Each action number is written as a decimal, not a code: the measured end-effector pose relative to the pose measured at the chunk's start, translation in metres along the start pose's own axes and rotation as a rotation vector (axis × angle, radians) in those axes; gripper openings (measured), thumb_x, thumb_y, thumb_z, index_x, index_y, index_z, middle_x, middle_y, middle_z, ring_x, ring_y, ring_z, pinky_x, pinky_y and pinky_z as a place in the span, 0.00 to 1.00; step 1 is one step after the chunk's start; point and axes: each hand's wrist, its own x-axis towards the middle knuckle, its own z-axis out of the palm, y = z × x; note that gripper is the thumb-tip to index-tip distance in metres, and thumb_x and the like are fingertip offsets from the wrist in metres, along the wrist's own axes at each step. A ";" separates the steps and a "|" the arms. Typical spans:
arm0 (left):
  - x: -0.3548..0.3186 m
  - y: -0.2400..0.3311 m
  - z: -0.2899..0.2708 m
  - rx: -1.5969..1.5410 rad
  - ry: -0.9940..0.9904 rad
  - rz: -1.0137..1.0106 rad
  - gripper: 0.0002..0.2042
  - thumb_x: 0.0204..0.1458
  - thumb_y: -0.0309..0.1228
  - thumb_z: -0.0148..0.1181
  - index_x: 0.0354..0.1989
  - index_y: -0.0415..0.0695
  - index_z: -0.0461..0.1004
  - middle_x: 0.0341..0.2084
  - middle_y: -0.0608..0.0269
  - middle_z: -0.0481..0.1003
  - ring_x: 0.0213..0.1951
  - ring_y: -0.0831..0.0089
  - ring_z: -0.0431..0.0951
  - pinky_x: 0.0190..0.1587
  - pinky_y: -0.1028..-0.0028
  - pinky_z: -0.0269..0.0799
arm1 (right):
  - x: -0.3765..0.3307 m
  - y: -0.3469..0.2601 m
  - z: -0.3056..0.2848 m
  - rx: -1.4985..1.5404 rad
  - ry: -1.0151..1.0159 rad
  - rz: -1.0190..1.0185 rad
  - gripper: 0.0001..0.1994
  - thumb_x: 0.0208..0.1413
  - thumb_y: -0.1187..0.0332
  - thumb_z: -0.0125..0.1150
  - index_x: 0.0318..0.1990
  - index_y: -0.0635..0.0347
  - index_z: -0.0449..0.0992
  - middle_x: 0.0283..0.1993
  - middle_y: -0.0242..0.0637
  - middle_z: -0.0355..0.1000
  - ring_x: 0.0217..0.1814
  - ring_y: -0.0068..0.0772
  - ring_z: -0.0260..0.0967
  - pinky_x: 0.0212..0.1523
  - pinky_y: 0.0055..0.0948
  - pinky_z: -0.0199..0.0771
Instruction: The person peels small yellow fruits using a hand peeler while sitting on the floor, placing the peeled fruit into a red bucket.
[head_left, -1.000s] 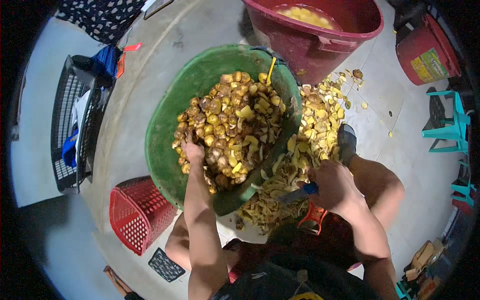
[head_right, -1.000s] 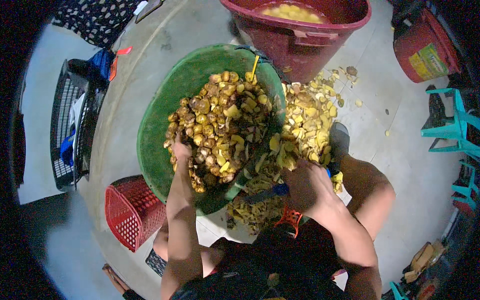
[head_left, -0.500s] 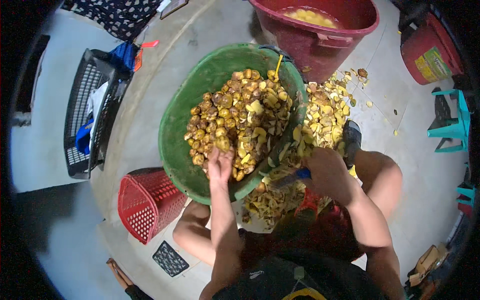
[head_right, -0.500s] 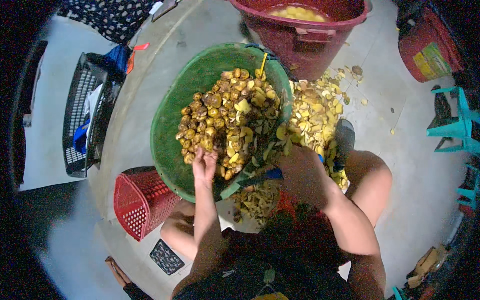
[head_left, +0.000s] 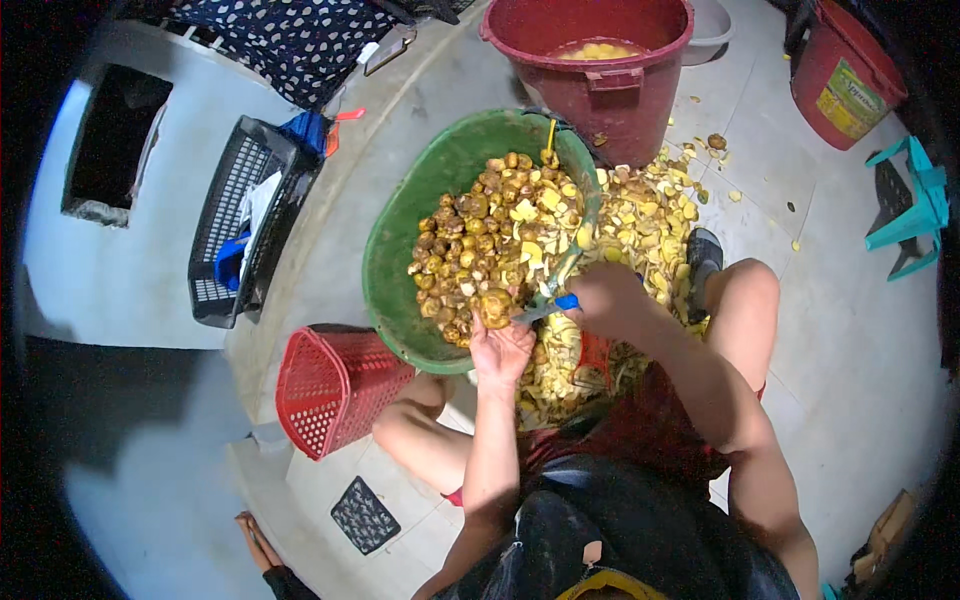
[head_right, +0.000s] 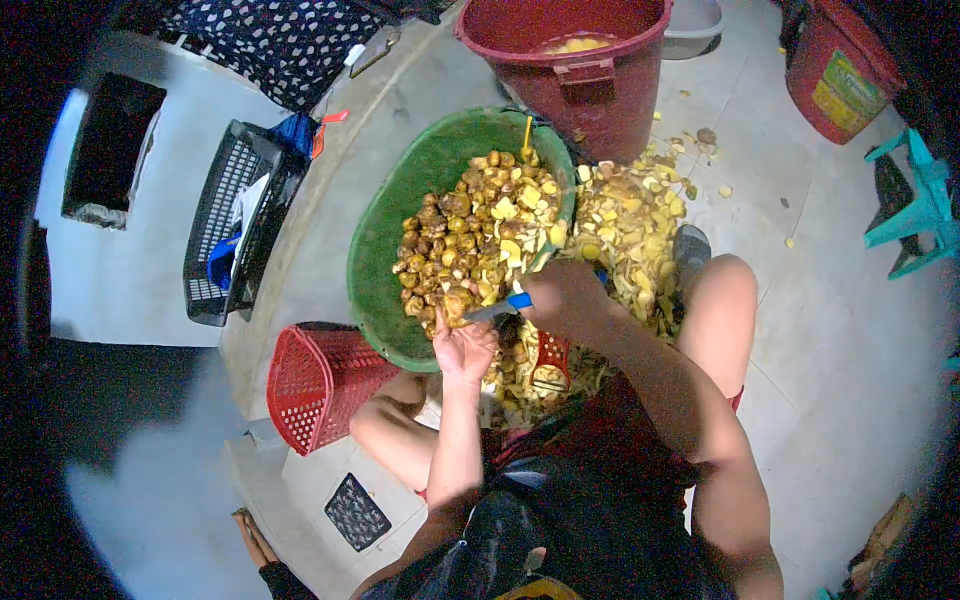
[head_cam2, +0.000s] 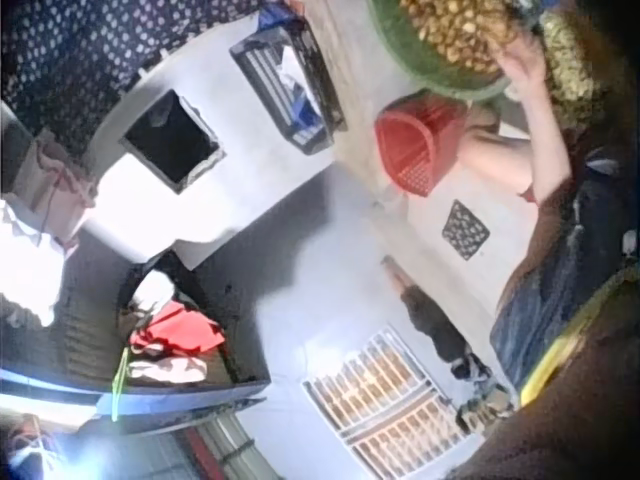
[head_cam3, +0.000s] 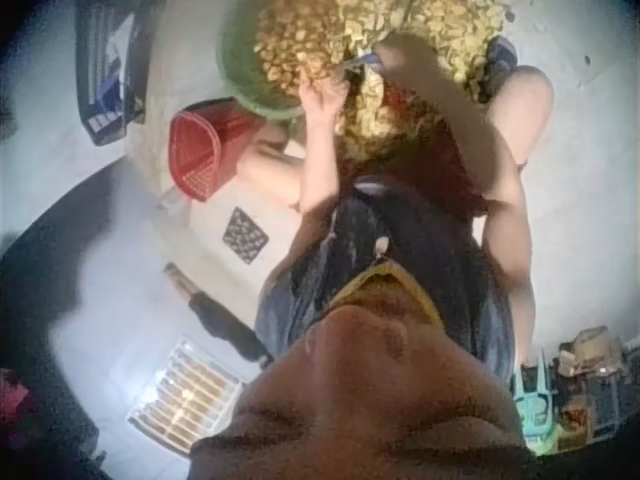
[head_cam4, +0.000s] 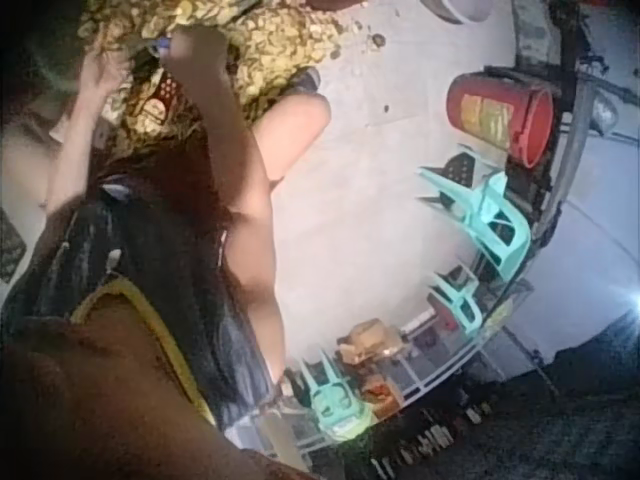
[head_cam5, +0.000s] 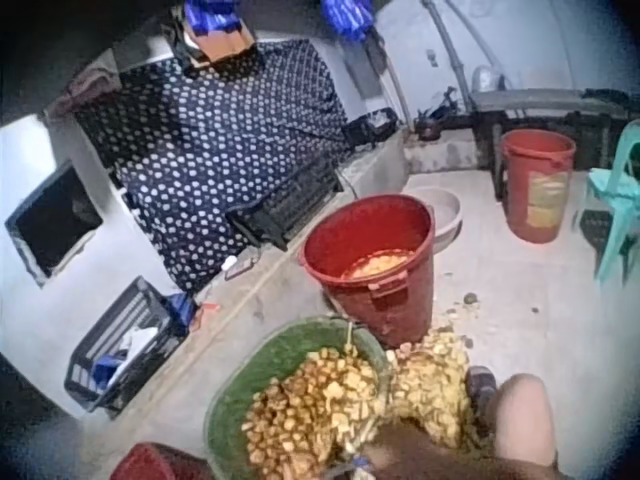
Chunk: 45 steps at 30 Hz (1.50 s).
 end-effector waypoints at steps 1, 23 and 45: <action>-0.005 -0.005 -0.006 -0.018 0.049 0.018 0.21 0.59 0.43 0.48 0.56 0.44 0.65 0.43 0.54 0.71 0.33 0.69 0.71 0.28 0.74 0.70 | -0.003 0.001 0.002 0.030 0.084 -0.033 0.11 0.43 0.61 0.59 0.22 0.60 0.75 0.20 0.48 0.70 0.27 0.51 0.73 0.31 0.46 0.73; -0.029 -0.027 -0.019 0.572 0.261 0.405 0.29 0.41 0.10 0.61 0.53 0.46 0.65 0.42 0.63 0.71 0.42 0.71 0.74 0.42 0.72 0.75 | 0.005 -0.014 0.031 -0.002 -0.120 -0.025 0.11 0.41 0.63 0.62 0.23 0.64 0.77 0.21 0.47 0.71 0.27 0.51 0.74 0.32 0.44 0.75; -0.056 0.000 -0.133 0.641 0.709 -0.256 0.19 0.56 0.23 0.51 0.56 0.38 0.62 0.43 0.52 0.73 0.41 0.63 0.78 0.43 0.68 0.77 | 0.022 -0.010 0.011 -0.093 -0.323 0.104 0.14 0.45 0.57 0.63 0.31 0.59 0.75 0.29 0.45 0.73 0.37 0.46 0.72 0.39 0.42 0.72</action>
